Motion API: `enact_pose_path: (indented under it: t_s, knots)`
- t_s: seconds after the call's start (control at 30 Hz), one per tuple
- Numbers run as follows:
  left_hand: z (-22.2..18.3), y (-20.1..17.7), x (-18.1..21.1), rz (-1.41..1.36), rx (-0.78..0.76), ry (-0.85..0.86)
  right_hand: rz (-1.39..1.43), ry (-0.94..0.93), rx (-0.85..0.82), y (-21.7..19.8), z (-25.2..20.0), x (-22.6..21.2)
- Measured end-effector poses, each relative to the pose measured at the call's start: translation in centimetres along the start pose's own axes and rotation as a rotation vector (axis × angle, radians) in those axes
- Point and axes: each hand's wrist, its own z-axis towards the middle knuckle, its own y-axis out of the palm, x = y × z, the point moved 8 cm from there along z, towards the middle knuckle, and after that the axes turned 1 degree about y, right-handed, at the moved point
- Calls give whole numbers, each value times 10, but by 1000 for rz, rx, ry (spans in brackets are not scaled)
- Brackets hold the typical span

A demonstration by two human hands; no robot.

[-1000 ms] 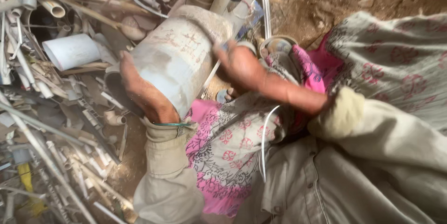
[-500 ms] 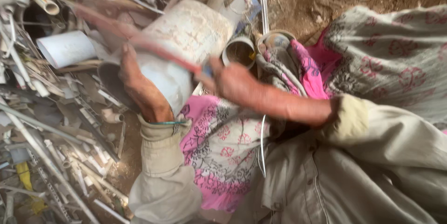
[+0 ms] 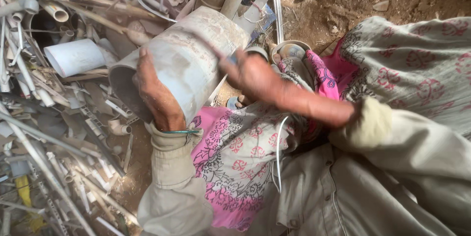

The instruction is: The person uses a hacksaw blade to scrape the outer surface of a large PVC pipe section while sitting among a pile of scrap materials.

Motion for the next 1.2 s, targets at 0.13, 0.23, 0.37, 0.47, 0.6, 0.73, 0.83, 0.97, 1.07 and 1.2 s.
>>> enact_pose_path:
  t_s: [0.13, 0.23, 0.37, 0.47, 0.6, 0.73, 0.83, 0.97, 1.07, 1.2]
  knots:
    - [-3, 5, 2, -272, -6, -124, 14, -146, 32, 17, -20, -16]
    - [-8, -2, 10, -186, -46, -31, -37, -42, 32, 3, 12, 0]
    - [2, 7, 0, -103, -42, 105, 86, -73, -13, 16, -18, -16]
    - [-19, 3, 2, 211, -101, 319, 3, -42, -11, 21, -12, 2]
    - [-30, 19, 10, 405, -86, 309, -27, -7, 10, -9, 12, 24]
    - [-36, 22, 32, 703, -128, 532, 50, -60, -101, 10, -28, -15]
    - [-37, 18, 24, 670, -168, 456, 99, -6, -135, 0, -25, -24]
    - [-29, 7, 22, 536, -236, 466, 22, -78, -57, -3, -19, -39]
    - [-30, 11, 12, 263, -336, 415, -22, -176, -39, 2, -42, -47]
    - [-46, 13, -6, 549, -323, 516, 82, 142, -118, -4, -5, -3]
